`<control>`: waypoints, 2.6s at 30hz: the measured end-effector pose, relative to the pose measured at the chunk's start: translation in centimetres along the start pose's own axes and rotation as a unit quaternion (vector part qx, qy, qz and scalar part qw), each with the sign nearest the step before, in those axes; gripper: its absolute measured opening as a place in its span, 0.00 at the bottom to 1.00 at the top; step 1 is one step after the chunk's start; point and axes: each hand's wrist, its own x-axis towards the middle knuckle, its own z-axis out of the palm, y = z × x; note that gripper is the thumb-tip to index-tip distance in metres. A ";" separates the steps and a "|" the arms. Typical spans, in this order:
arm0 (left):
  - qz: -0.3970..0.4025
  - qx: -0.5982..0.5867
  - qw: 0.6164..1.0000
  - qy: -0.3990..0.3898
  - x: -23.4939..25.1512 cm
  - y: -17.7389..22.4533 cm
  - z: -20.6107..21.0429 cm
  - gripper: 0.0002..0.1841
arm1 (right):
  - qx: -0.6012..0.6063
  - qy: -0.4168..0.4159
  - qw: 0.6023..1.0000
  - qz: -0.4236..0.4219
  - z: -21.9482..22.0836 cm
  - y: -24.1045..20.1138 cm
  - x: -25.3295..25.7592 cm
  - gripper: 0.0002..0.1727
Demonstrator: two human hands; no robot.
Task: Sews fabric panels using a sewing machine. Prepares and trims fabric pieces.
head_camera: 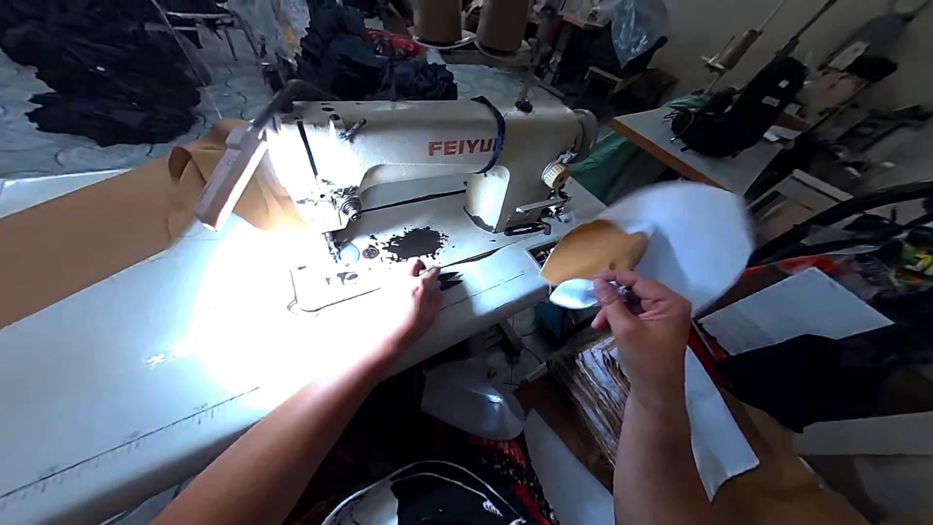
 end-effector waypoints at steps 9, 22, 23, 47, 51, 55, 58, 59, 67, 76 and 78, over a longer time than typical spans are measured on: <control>0.158 -0.131 0.970 0.131 -4.6 8.6 -1.9 0.16 | 0.225 -0.145 0.958 0.100 5.3 -4.7 -0.4 0.11; 0.055 0.146 0.986 0.063 -9.0 -5.6 -25.5 0.12 | -0.173 -0.470 0.852 -0.155 21.1 2.4 2.3 0.27; 0.036 0.170 0.983 0.060 -8.6 -6.7 -27.2 0.12 | -0.228 -0.493 0.831 -0.123 21.7 2.3 2.4 0.29; -0.109 0.242 0.962 0.068 -19.0 -8.5 -16.0 0.16 | 0.092 -0.363 0.850 -0.371 28.9 -5.8 -11.9 0.27; -0.041 0.198 0.965 0.169 -22.1 -6.0 -15.9 0.15 | 0.067 -0.400 0.836 -0.369 28.5 -5.3 -12.2 0.24; -0.289 0.082 0.947 -0.113 -28.1 -3.7 -18.7 0.16 | 0.133 -0.339 0.865 -0.346 25.9 -4.3 -11.7 0.21; -0.517 0.026 0.794 -0.320 -31.7 -9.2 -18.9 0.18 | 0.139 -0.269 0.893 -0.332 24.4 -2.2 -11.3 0.17; -0.571 0.039 0.759 -0.310 -32.9 -11.3 -18.1 0.19 | 0.137 -0.253 0.899 -0.330 24.2 -1.7 -11.3 0.17; -0.665 0.214 0.655 -0.287 -33.9 -13.5 -14.2 0.26 | 0.147 -0.264 0.882 -0.361 23.6 -2.8 -12.2 0.16; -0.593 0.120 0.768 0.211 -38.6 -14.5 -12.7 0.20 | 0.178 -0.275 0.883 -0.336 24.1 -1.0 -13.7 0.15; -0.544 0.065 0.726 0.415 -41.3 -17.7 -11.1 0.22 | 0.221 -0.278 0.871 -0.339 24.7 -1.5 -14.8 0.14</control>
